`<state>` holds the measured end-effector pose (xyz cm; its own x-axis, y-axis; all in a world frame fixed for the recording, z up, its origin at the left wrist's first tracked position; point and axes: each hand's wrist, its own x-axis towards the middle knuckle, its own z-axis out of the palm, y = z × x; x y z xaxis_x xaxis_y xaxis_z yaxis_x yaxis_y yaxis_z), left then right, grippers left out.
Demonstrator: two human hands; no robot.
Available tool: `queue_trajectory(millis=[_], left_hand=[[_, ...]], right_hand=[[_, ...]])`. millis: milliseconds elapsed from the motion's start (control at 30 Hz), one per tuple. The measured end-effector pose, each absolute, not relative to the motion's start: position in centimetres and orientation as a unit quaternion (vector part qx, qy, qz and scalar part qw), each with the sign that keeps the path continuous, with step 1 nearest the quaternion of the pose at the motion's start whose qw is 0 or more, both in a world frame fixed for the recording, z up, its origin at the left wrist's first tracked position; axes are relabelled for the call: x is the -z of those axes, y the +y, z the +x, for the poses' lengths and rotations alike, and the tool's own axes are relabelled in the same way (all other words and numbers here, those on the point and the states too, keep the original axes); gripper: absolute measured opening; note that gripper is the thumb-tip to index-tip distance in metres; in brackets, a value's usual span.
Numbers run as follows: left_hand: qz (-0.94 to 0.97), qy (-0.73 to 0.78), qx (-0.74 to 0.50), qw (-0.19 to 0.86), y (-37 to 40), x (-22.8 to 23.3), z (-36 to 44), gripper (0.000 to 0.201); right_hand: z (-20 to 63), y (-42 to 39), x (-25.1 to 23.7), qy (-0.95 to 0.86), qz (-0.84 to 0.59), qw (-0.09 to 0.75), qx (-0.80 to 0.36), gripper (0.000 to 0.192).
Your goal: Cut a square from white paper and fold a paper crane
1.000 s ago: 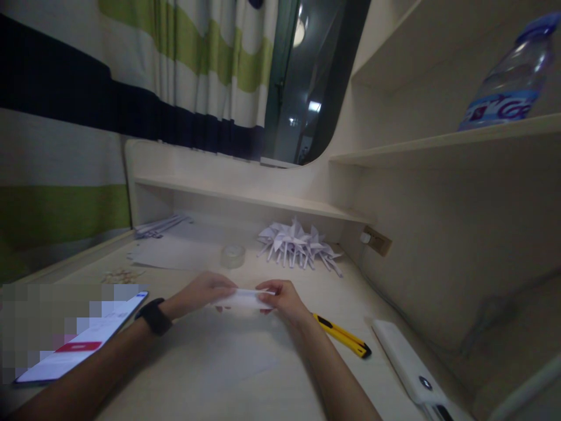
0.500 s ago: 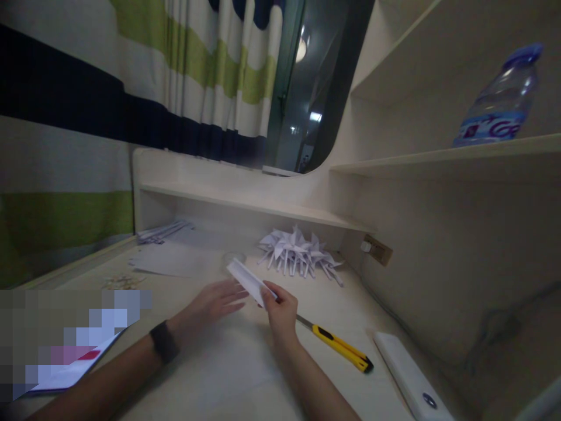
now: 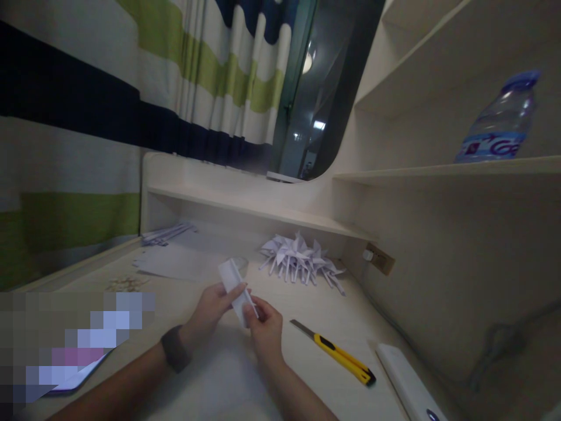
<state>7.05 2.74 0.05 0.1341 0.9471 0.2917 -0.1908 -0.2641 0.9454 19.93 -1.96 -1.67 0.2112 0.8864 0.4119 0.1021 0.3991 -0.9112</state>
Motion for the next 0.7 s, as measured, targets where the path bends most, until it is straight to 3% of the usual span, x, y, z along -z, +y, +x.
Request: queue_trajectory(millis=[133, 367, 500, 700], left_hand=[[0.652, 0.377, -0.528, 0.393, 2.9, -0.3, 6.2, 0.037], [0.73, 0.313, -0.385, 0.469, 2.6, 1.1, 6.6, 0.033], [0.763, 0.306, -0.33, 0.464, 2.5, 1.4, 6.7, 0.039], [0.79, 0.316, -0.286, 0.442, 2.9, 1.9, 6.4, 0.05]], right_hand=[[21.8, -1.4, 0.8, -0.563, -0.484, 0.623, -0.246, 0.038], [24.9, 0.4, -0.2, -0.6, -0.449, 0.579, -0.322, 0.037], [25.4, 0.2, -0.3, -0.634, -0.444, 0.536, -0.337, 0.037], [24.9, -0.1, -0.5, -0.608, -0.456, 0.546, -0.353, 0.036]])
